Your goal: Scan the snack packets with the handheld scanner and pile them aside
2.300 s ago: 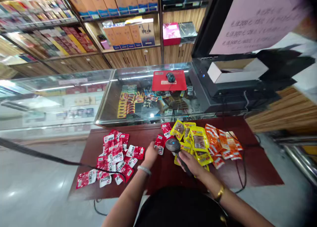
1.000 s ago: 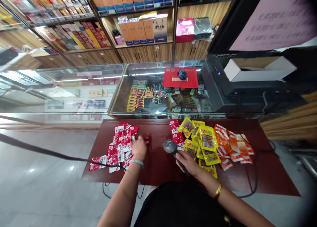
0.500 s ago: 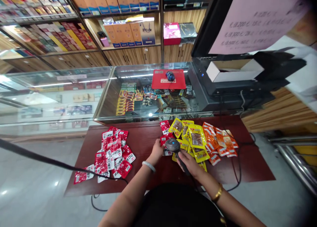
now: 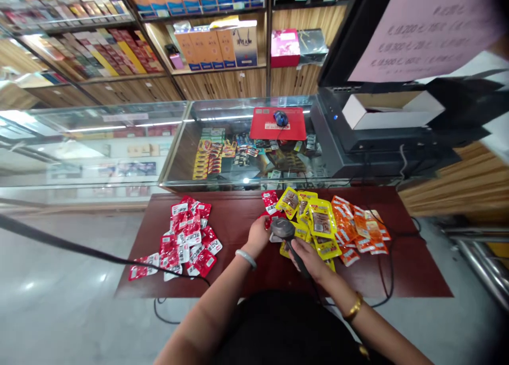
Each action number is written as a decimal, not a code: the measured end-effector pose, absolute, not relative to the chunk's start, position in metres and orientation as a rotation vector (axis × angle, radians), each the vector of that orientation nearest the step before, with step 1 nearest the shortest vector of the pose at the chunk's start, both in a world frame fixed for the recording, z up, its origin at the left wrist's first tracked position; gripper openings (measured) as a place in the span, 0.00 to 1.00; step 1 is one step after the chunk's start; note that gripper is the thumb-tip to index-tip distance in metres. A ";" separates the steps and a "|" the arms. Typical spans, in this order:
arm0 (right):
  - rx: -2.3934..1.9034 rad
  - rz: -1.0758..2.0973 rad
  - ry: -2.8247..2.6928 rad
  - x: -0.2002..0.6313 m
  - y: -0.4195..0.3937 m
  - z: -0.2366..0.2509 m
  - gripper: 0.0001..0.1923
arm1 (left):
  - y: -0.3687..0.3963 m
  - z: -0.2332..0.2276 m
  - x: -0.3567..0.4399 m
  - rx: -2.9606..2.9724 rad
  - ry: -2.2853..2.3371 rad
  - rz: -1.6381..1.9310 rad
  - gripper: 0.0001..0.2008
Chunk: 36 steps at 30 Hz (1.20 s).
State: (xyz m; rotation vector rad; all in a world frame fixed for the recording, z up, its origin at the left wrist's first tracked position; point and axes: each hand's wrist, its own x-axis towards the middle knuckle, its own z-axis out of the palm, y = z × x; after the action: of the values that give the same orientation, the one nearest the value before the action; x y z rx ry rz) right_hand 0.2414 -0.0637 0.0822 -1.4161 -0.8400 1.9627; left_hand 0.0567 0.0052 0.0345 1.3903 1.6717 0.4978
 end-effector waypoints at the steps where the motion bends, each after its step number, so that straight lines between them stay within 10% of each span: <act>1: -1.416 1.971 -0.842 0.240 -0.063 0.081 0.29 | 0.002 0.038 0.045 1.439 1.704 0.484 0.17; 12: -1.343 2.139 -1.025 0.199 -0.066 0.070 0.28 | -0.081 0.028 -0.046 1.352 2.494 -0.093 0.43; 36: -1.384 2.152 -0.950 0.198 -0.075 0.074 0.31 | -0.063 0.039 -0.064 1.501 2.454 -0.258 0.24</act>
State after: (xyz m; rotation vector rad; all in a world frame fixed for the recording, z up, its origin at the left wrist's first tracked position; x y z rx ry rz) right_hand 0.1981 -0.0745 0.0739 -1.3838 -0.9505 2.1521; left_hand -0.0638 -0.0627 0.0390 1.5011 2.4540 -0.2581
